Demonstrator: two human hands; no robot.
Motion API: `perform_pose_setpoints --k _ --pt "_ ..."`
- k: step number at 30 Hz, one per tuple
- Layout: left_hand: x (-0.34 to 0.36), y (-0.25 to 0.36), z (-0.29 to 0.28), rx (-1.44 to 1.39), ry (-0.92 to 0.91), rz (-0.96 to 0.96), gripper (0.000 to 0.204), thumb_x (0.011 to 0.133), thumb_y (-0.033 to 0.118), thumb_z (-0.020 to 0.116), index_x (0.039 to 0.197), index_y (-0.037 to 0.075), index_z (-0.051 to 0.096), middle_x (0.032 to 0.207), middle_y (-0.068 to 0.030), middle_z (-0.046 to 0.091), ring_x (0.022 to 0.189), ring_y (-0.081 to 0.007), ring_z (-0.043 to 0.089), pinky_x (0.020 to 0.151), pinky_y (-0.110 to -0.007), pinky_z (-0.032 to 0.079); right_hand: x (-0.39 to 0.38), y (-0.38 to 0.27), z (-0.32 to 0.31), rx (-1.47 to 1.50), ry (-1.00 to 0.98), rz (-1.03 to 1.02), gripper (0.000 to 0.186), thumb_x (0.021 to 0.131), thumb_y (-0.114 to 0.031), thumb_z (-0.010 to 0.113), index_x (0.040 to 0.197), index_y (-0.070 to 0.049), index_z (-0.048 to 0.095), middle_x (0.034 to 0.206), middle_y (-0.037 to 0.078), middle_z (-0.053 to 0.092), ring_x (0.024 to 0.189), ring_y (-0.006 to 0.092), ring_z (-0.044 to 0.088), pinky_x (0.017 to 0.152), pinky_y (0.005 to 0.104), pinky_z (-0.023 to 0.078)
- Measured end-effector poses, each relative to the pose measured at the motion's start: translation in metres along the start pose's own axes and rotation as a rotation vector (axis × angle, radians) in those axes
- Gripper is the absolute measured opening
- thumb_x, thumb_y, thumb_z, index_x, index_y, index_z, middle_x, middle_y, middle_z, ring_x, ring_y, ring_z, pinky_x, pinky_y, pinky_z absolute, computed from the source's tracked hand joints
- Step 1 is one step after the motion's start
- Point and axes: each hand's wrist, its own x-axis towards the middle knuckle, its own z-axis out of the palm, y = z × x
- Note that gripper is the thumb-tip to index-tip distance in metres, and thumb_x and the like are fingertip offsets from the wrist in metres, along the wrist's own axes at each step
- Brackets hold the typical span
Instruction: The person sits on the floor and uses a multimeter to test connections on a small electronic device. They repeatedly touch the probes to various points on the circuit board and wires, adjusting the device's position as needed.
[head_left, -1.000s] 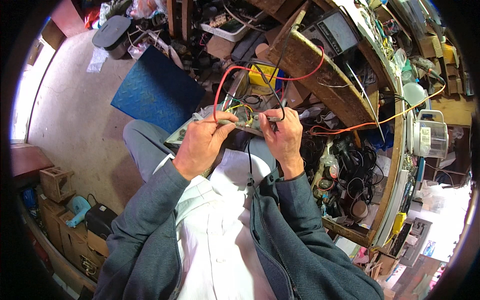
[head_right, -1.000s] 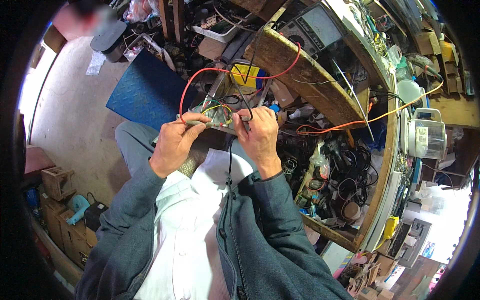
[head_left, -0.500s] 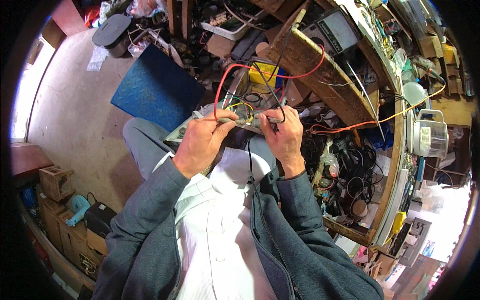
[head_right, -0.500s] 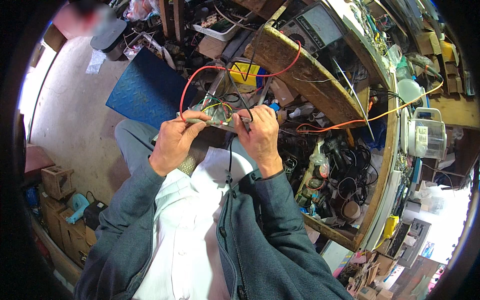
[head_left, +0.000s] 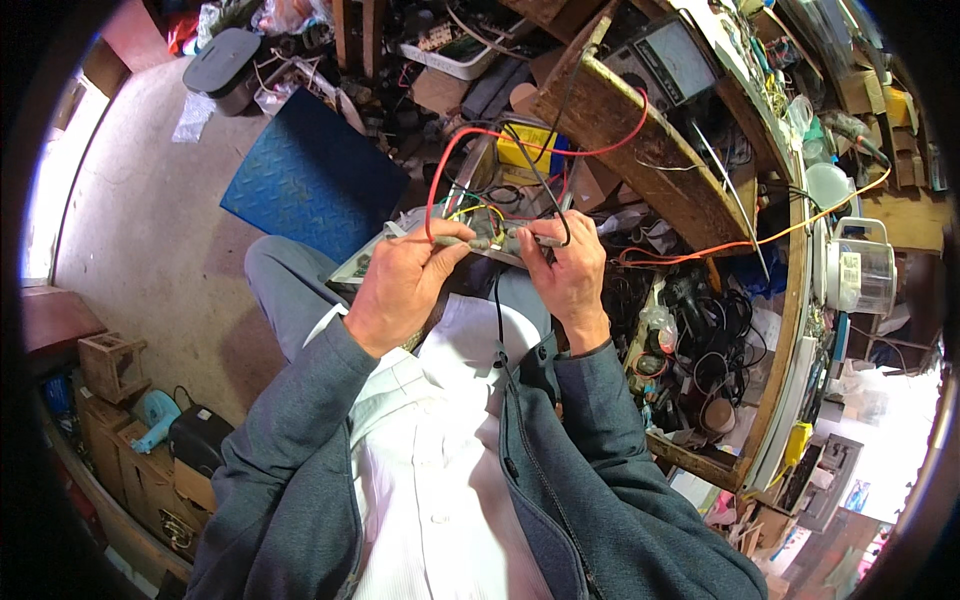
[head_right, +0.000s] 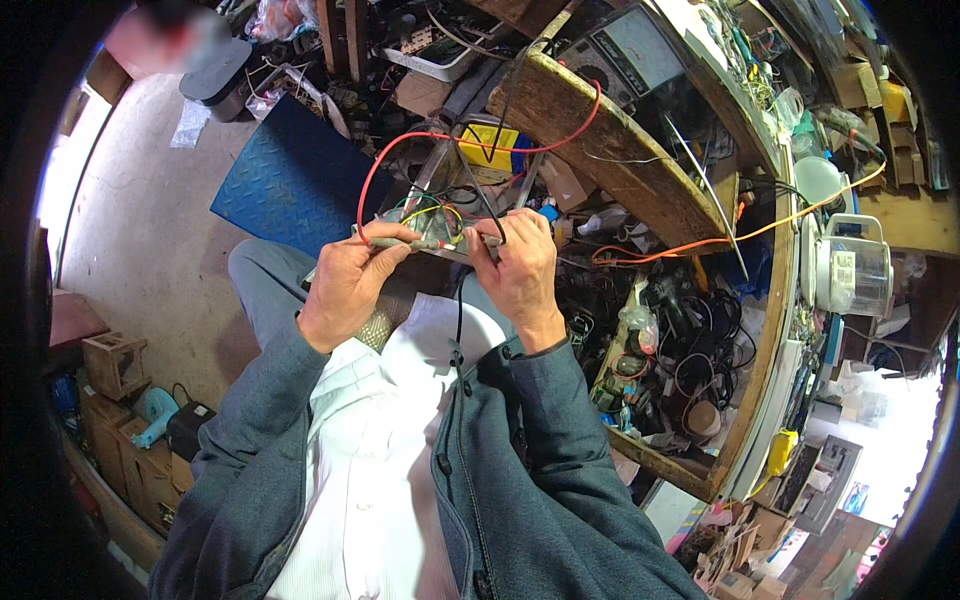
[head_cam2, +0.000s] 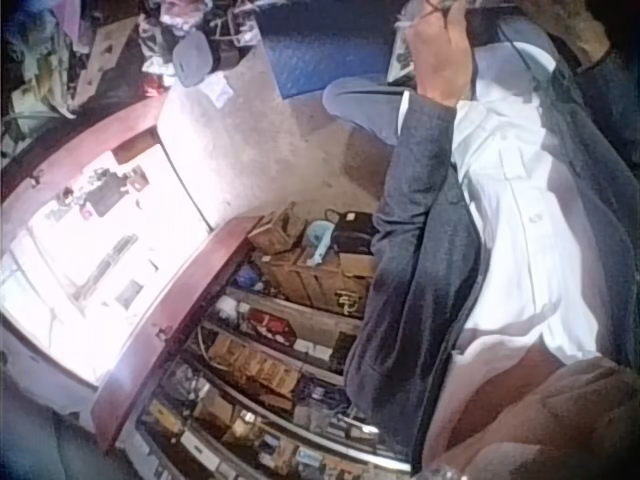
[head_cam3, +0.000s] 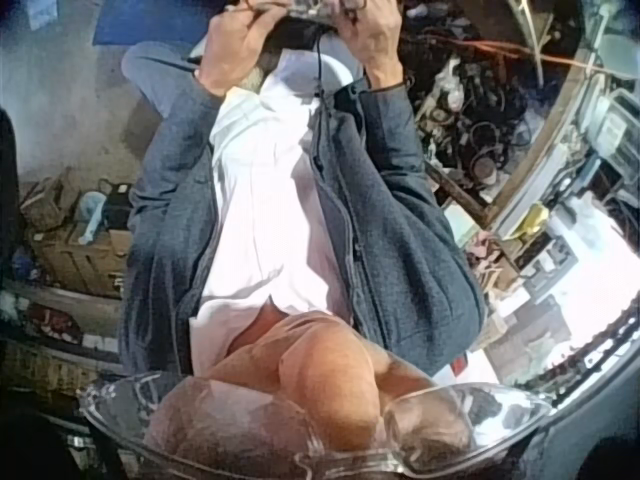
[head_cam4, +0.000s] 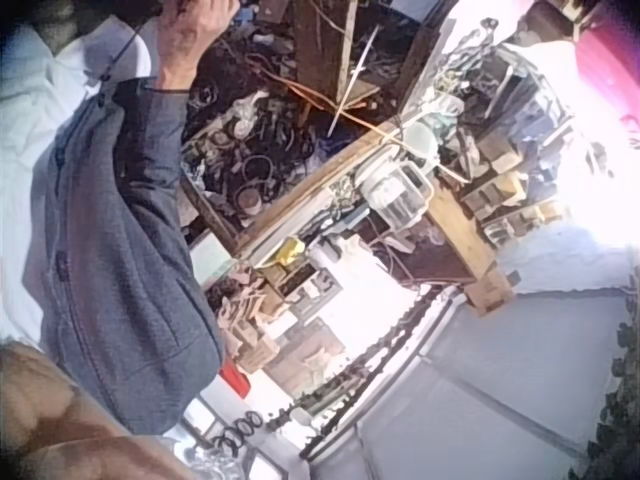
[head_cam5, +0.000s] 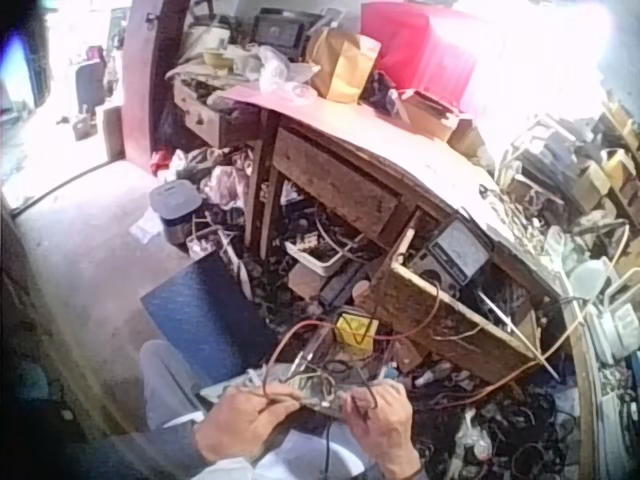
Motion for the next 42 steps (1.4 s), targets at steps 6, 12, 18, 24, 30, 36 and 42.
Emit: perform_pose_setpoints --k 6,12,18,24,30,36,42 --pt "-0.0009 0.0018 -0.0009 0.005 -0.010 -0.024 0.018 0.107 0.009 0.067 0.119 -0.002 0.075 0.098 -0.0056 0.078 0.080 -0.0080 0.064 0.072 -0.026 0.052 -0.0004 0.0012 -0.0010 0.006 -0.023 0.002 0.015 0.088 -0.006 0.084 0.093 -0.007 0.070 0.086 0.008 0.070 0.082 0.0312 0.066 0.083 0.0430 0.053" --pt "0.0003 0.0057 -0.0010 0.013 -0.017 -0.036 0.018 0.107 0.007 0.066 0.119 -0.002 0.075 0.097 -0.0066 0.078 0.081 -0.0086 0.065 0.073 -0.027 0.053 -0.0013 0.0015 -0.0004 0.019 -0.014 -0.001 0.014 0.087 -0.007 0.084 0.093 -0.007 0.071 0.085 0.007 0.070 0.082 0.0285 0.067 0.086 0.0430 0.052" --pt "0.0007 0.0032 0.0004 0.006 -0.017 -0.023 0.018 0.106 0.007 0.066 0.118 -0.003 0.075 0.098 -0.0071 0.077 0.081 -0.0088 0.065 0.073 -0.027 0.052 -0.0001 0.0006 -0.0033 0.017 -0.028 0.016 0.014 0.087 -0.008 0.084 0.093 -0.008 0.072 0.086 0.007 0.071 0.081 0.0280 0.067 0.087 0.0431 0.052" --pt "0.0004 0.0054 -0.0024 0.029 -0.025 -0.040 0.018 0.107 0.007 0.066 0.119 -0.002 0.075 0.097 -0.0064 0.077 0.082 -0.0078 0.065 0.074 -0.026 0.053 -0.0010 0.0019 -0.0023 0.021 -0.032 0.006 0.014 0.087 -0.008 0.084 0.093 -0.007 0.072 0.085 0.006 0.070 0.080 0.0275 0.066 0.087 0.0432 0.052" --pt "-0.0004 0.0025 -0.0018 0.009 -0.013 -0.017 0.017 0.107 0.007 0.066 0.120 0.000 0.075 0.095 -0.0065 0.077 0.085 -0.0086 0.067 0.076 -0.026 0.054 0.0003 -0.0006 -0.0028 0.016 -0.027 0.013 0.014 0.088 -0.008 0.083 0.094 -0.008 0.071 0.084 0.006 0.070 0.081 0.0272 0.067 0.087 0.0433 0.052" --pt "0.0007 0.0016 0.0000 0.010 -0.001 0.011 0.017 0.107 0.007 0.066 0.119 0.000 0.075 0.096 -0.0067 0.078 0.086 -0.0092 0.068 0.077 -0.026 0.055 -0.0013 0.0032 -0.0022 0.029 -0.034 0.009 0.014 0.088 -0.008 0.083 0.094 -0.008 0.071 0.085 0.005 0.071 0.081 0.0273 0.067 0.088 0.0432 0.052" --pt "0.0005 0.0017 0.0000 0.013 -0.010 -0.009 0.017 0.107 0.007 0.066 0.119 0.000 0.075 0.098 -0.0080 0.079 0.086 -0.0097 0.069 0.078 -0.027 0.055 -0.0013 0.0010 -0.0023 0.028 -0.036 0.025 0.013 0.088 -0.008 0.083 0.094 -0.007 0.072 0.085 0.006 0.070 0.081 0.0279 0.067 0.087 0.0435 0.052"
